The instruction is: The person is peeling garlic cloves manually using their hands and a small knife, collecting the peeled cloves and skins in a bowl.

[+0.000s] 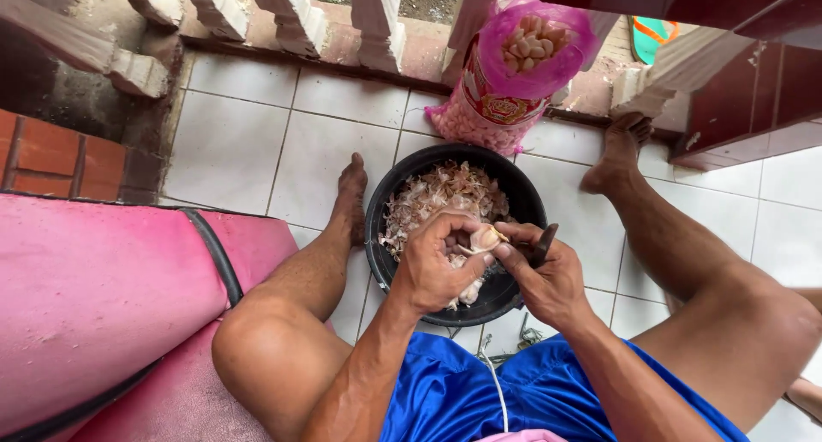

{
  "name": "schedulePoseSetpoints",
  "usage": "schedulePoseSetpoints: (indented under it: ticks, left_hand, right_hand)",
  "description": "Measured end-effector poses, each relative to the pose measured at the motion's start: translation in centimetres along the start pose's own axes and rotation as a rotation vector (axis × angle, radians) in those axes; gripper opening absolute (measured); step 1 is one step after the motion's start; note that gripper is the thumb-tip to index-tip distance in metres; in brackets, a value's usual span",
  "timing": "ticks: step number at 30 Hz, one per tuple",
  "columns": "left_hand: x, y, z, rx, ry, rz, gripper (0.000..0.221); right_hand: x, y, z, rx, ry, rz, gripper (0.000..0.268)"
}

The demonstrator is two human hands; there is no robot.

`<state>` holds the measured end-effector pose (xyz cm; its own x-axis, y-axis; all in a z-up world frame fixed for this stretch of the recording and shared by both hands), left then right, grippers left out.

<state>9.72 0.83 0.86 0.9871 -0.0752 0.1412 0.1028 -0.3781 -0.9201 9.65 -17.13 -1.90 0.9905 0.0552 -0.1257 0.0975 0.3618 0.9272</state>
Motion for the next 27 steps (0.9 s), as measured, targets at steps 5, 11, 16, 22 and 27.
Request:
schedulePoseSetpoints:
  ticks: [5,11,16,22,27]
  left_hand:
    - [-0.5,0.4,-0.4,-0.218,0.003,0.092,0.032]
    - [-0.6,1.1,-0.6,-0.208,0.019,0.02,0.046]
    - [-0.2,-0.9,-0.8,-0.057,0.033,-0.001,0.037]
    - [-0.6,1.4,0.0,-0.227,-0.026,0.089,0.039]
    - [-0.9,3.3,0.7,-0.363,-0.12,0.124,0.039]
  right_hand:
    - [0.0,1.2,0.3,0.014,0.059,0.04,0.032]
    - [-0.4,-1.4,-0.1,0.099,0.106,0.013,0.048]
    - [-0.5,0.2,0.0,0.041,0.135,0.108,0.057]
    - [0.2,0.8,-0.3,0.04,0.193,0.161,0.056]
    - [-0.2,1.5,-0.9,-0.039,0.066,0.116,0.053]
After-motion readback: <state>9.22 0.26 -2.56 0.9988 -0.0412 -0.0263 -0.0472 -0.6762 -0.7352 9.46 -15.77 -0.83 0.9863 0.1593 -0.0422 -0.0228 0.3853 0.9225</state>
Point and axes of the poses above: each hand's wrist, its own x-axis towards the middle knuckle, its own z-axis out of the back of the hand, y = z × x, the point moved 9 cm from there along x, towards the middle knuckle, and after that the axes turned 15 degrees about -x, right-handed, at the moved point
